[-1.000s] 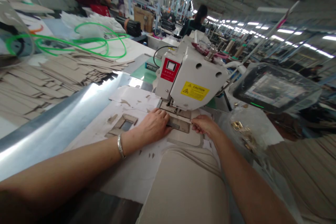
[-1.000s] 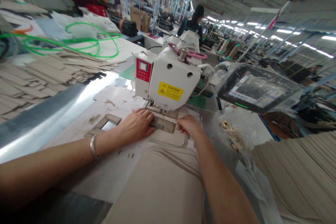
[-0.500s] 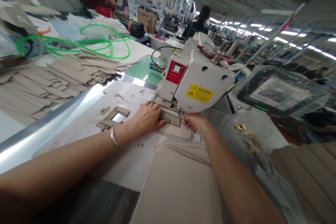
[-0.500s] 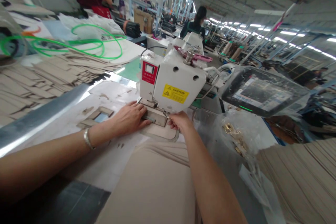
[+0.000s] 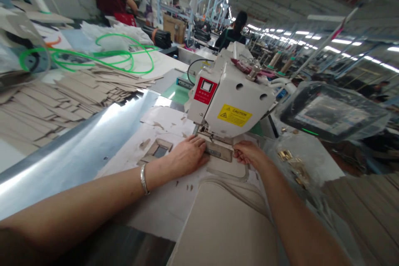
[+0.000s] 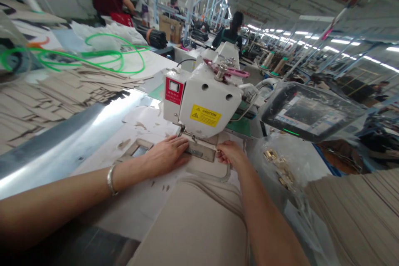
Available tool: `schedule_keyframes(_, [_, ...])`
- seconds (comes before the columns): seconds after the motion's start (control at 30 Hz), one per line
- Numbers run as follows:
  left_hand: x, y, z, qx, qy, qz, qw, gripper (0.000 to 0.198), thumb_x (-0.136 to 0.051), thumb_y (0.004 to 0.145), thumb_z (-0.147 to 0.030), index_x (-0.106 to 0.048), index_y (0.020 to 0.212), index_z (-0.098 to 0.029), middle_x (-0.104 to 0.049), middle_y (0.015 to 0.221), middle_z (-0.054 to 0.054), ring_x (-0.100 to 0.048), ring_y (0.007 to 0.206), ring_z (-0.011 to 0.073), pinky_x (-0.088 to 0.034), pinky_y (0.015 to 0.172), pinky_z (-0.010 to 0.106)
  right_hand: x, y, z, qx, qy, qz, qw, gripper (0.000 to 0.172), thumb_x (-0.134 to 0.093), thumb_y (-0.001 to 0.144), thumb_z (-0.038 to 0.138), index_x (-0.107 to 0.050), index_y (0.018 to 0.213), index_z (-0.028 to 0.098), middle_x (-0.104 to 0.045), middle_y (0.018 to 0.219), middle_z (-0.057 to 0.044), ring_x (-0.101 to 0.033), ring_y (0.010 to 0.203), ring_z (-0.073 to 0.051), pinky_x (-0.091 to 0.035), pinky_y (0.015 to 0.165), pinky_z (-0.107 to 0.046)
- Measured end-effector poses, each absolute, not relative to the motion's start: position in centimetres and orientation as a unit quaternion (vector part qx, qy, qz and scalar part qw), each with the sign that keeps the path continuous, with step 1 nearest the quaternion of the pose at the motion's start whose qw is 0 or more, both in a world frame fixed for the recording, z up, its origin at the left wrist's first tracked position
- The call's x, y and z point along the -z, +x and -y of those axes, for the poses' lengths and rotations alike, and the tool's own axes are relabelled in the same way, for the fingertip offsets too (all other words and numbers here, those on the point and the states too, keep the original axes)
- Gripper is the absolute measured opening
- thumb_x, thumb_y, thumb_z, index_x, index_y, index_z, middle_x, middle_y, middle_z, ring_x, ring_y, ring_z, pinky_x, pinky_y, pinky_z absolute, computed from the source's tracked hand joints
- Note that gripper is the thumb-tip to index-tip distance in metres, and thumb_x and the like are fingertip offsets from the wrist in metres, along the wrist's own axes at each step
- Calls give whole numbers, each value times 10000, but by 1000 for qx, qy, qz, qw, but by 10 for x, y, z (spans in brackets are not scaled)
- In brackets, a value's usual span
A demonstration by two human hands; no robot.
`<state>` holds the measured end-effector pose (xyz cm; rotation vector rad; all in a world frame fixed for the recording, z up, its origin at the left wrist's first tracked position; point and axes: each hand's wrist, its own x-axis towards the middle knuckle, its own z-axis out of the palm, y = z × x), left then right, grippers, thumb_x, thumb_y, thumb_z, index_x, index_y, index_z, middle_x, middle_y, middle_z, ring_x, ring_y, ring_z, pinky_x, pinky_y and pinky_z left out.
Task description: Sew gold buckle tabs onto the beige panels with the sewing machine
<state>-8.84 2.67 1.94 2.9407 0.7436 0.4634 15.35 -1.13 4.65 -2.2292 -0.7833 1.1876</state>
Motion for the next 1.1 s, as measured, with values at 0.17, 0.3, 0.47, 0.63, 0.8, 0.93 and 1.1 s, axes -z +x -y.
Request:
schedule_keyframes(0.17, [-15, -81, -18, -157, 962, -218, 54, 362, -570, 904, -375, -575, 1139, -100, -621, 1217, 146, -579, 1159, 263, -403, 1060, 405, -45, 173, 23, -424, -824, 278, 252, 89, -530, 862, 156, -506, 778, 172, -602, 524, 22, -518, 353, -73, -356, 363, -163])
schedule_keyframes(0.3, [-13, -75, -12, -155, 966, -195, 66, 443, -553, 914, -374, -534, 1248, -84, -581, 1305, 158, -554, 1212, 265, -397, 1079, 398, -45, 190, 34, -423, -824, 274, 261, 93, -531, 866, 168, -511, 775, 170, -611, 535, 18, -525, 368, -70, -358, 370, -159])
schedule_keyframes(0.47, [-15, -69, -5, -143, 970, -181, 76, 490, -543, 924, -370, -514, 1294, -49, -558, 1335, 181, -527, 1249, 281, -377, 1102, 394, -45, 203, 43, -418, -825, 268, 269, 97, -558, 849, 185, -510, 766, 170, -617, 543, 22, -528, 375, -69, -357, 376, -161])
schedule_keyframes(0.63, [-24, -65, 1, -153, 966, -183, 97, 341, -506, 948, -331, -593, 1146, -67, -625, 1184, 160, -594, 1127, 267, -430, 1046, 398, -43, 203, 43, -405, -830, 268, 276, 117, -552, 847, 167, -509, 738, 174, -605, 529, 27, -533, 376, -78, -384, 393, -176])
schedule_keyframes(0.8, [-51, -62, 26, -127, 964, -149, 177, 286, -478, 956, -344, -610, 1050, -107, -651, 1068, 123, -628, 1015, 247, -494, 952, 373, -42, 201, 45, -407, -817, 278, 301, 103, -570, 837, 169, -524, 744, 173, -615, 549, 21, -542, 393, -84, -400, 405, -184])
schedule_keyframes(0.93, [-64, -54, 53, -100, 968, -82, 213, 400, -568, 901, -416, -587, 1138, -95, -637, 1110, 127, -629, 997, 253, -512, 914, 352, -45, 197, 54, -409, -810, 290, 303, 107, -571, 824, 159, -519, 732, 174, -613, 554, 18, -540, 406, -82, -403, 412, -177])
schedule_keyframes(1.1, [-59, -44, 69, -82, 983, -57, 156, 442, -651, 842, -473, -628, 1067, -93, -650, 1071, 134, -605, 1011, 280, -507, 885, 373, -42, 193, 65, -378, -804, 325, 326, 129, -592, 804, 228, -503, 718, 192, -597, 561, 32, -523, 411, -76, -367, 404, -169])
